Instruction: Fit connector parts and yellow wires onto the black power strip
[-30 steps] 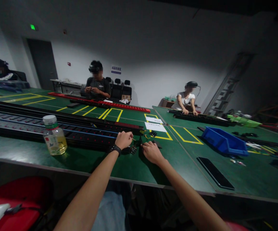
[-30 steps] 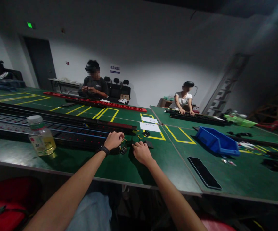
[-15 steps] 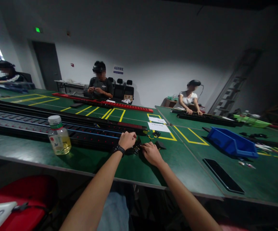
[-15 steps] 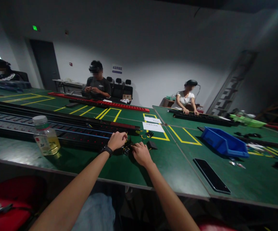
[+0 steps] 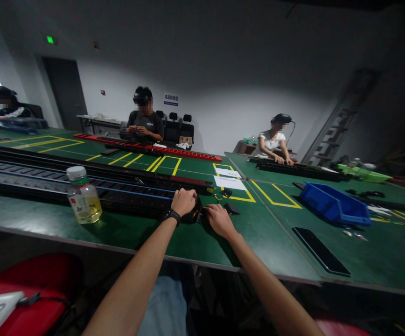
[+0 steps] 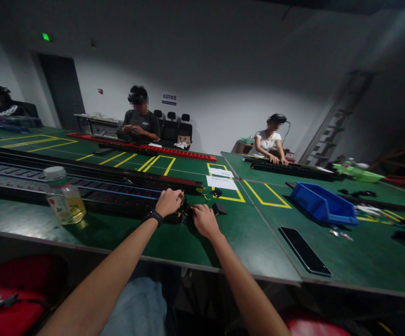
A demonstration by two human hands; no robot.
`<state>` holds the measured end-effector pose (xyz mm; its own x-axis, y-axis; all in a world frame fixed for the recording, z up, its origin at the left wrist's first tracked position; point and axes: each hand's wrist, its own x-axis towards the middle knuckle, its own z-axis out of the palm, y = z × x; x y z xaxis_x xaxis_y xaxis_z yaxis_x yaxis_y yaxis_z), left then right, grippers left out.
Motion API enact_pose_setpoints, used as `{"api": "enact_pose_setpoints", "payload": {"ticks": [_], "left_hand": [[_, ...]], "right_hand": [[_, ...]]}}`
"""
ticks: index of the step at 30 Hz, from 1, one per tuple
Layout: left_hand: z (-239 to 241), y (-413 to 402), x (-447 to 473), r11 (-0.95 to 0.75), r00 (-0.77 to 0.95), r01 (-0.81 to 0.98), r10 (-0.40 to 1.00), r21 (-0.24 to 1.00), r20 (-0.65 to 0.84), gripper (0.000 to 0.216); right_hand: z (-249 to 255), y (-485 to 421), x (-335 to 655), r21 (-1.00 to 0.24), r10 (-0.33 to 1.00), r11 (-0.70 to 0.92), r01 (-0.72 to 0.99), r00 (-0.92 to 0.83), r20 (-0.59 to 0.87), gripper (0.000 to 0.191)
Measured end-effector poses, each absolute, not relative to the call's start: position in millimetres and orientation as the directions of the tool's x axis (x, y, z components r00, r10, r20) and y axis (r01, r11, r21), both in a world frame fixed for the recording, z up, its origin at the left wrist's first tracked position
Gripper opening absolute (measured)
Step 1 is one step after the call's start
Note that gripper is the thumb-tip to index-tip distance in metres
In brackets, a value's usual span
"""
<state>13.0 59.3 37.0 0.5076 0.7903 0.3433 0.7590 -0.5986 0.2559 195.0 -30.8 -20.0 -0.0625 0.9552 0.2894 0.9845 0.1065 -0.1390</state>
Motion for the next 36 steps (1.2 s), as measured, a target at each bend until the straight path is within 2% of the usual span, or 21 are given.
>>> {"api": "enact_pose_setpoints", "payload": {"ticks": [5,14,24,29,36], "left_hand": [[36,60,13,-0.600,0.511,0.755,0.791,0.265,0.336,0.031],[37,62,11,-0.609,0.526,0.739,0.789,0.287,0.318,0.034],[38,60,12,-0.599,0.517,0.751,0.795,0.277,0.317,0.035],[37,60,12,-0.588,0.499,0.763,0.800,0.271,0.333,0.034],[38,57,12,-0.559,0.457,0.783,0.815,0.274,0.357,0.031]], "right_hand": [[-20,-32,194,-0.116,0.960,0.116,0.987,-0.081,0.266,0.042],[-26,-25,197,-0.160,0.963,0.190,0.969,-0.153,0.220,0.048],[-25,-26,196,-0.182,0.958,0.180,0.967,-0.130,0.256,0.043],[-21,-29,194,-0.212,0.948,0.184,0.960,-0.116,0.297,0.036],[-19,-34,193,-0.155,0.914,0.117,0.981,-0.046,0.404,0.013]]}}
